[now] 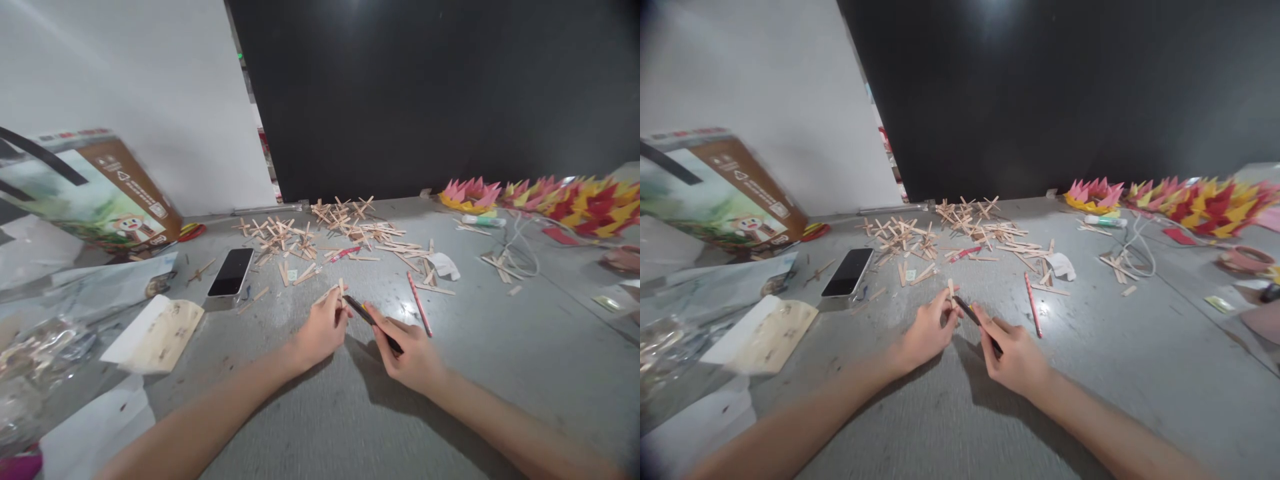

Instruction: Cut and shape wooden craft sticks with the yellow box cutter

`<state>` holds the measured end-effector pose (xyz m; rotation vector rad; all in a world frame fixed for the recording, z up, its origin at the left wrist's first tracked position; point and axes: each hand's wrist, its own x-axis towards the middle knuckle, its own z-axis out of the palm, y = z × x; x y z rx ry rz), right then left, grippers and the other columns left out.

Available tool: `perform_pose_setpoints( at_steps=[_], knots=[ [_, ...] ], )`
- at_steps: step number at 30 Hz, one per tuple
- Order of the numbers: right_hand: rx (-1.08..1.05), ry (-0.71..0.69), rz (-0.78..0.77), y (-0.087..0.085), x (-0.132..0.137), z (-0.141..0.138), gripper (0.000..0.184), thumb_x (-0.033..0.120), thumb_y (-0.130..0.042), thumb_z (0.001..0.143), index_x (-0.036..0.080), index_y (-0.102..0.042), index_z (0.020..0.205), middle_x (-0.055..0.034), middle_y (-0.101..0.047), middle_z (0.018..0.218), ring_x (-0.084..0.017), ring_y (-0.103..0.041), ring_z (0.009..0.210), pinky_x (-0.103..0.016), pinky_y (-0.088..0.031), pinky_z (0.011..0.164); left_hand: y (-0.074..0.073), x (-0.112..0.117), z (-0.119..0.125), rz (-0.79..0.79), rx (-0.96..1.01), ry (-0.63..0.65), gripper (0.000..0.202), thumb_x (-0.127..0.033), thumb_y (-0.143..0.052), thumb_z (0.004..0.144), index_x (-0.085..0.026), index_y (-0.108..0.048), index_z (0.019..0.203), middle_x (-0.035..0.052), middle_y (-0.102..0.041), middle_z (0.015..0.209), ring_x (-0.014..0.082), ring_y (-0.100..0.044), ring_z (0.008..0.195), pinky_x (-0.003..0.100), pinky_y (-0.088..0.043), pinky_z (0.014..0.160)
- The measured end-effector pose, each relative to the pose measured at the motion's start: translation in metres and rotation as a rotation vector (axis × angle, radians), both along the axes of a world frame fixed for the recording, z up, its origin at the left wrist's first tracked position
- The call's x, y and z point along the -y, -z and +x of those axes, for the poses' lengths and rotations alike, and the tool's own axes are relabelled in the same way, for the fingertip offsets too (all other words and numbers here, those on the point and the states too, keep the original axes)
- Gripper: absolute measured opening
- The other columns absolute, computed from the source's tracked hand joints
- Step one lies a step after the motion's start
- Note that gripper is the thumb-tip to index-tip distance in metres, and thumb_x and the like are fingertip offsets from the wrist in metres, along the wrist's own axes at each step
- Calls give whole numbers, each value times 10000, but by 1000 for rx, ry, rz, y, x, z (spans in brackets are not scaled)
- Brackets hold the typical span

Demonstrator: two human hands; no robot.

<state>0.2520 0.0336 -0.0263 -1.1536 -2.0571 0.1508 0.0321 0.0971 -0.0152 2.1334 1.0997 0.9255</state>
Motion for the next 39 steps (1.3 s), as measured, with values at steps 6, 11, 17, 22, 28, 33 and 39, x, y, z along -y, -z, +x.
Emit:
perform_pose_setpoints(
  at_steps=[6, 11, 17, 22, 28, 33, 39],
  knots=[
    [-32, -14, -50, 0, 1, 0, 544, 177, -481, 1050, 185, -486, 1594, -37, -711, 799, -132, -612, 576, -244, -529, 619, 4, -6, -5, 139, -131, 63, 467, -110, -423, 1012, -141, -450, 1477, 83, -739, 995, 209, -723, 946, 361, -571, 906],
    [-31, -23, -33, -5, 3, -1, 544, 166, -476, 1047, 186, -481, 1591, -30, -702, 784, -134, -600, 565, -250, -507, 594, 1, -2, -3, 26, -54, 29, 425, -150, -453, 1024, -176, -477, 1447, 51, -749, 956, 182, -729, 884, 331, -576, 884],
    [-28, -31, -28, -5, 3, -2, 556, 152, -473, 1039, 173, -475, 1595, -48, -725, 829, -147, -650, 620, -256, -538, 644, -1, 0, -2, 59, -73, 14, 439, -138, -447, 1020, -175, -475, 1457, 70, -753, 989, 197, -732, 944, 349, -572, 923],
    [-33, -29, -62, -6, 2, 0, 524, 172, -467, 1050, 174, -504, 1573, -41, -714, 815, -136, -624, 608, -247, -528, 635, -1, 0, -2, 75, -112, 28, 440, -128, -434, 1012, -140, -476, 1450, 82, -748, 970, 205, -726, 916, 358, -570, 888],
    [11, -10, 12, -12, 6, -5, 535, 157, -460, 1051, 155, -485, 1585, -7, -654, 716, -121, -564, 546, -236, -458, 561, -8, 8, 3, -24, 35, -20, 371, -188, -468, 1044, -179, -484, 1414, 42, -763, 922, 170, -728, 824, 316, -571, 840],
    [-4, -7, -17, -13, 7, -5, 543, 160, -470, 1041, 166, -487, 1583, -31, -705, 790, -129, -595, 565, -248, -483, 581, -2, -1, -3, 97, -80, 34, 438, -121, -424, 1021, -177, -484, 1451, 79, -754, 1007, 196, -726, 939, 354, -571, 908],
    [23, -18, 46, -17, 9, -6, 545, 147, -465, 1046, 179, -482, 1590, -7, -663, 724, -128, -573, 536, -249, -425, 523, -5, 8, 2, 13, 71, -18, 340, -185, -477, 1025, -197, -523, 1361, 34, -773, 904, 180, -754, 844, 348, -586, 908]
  ],
)
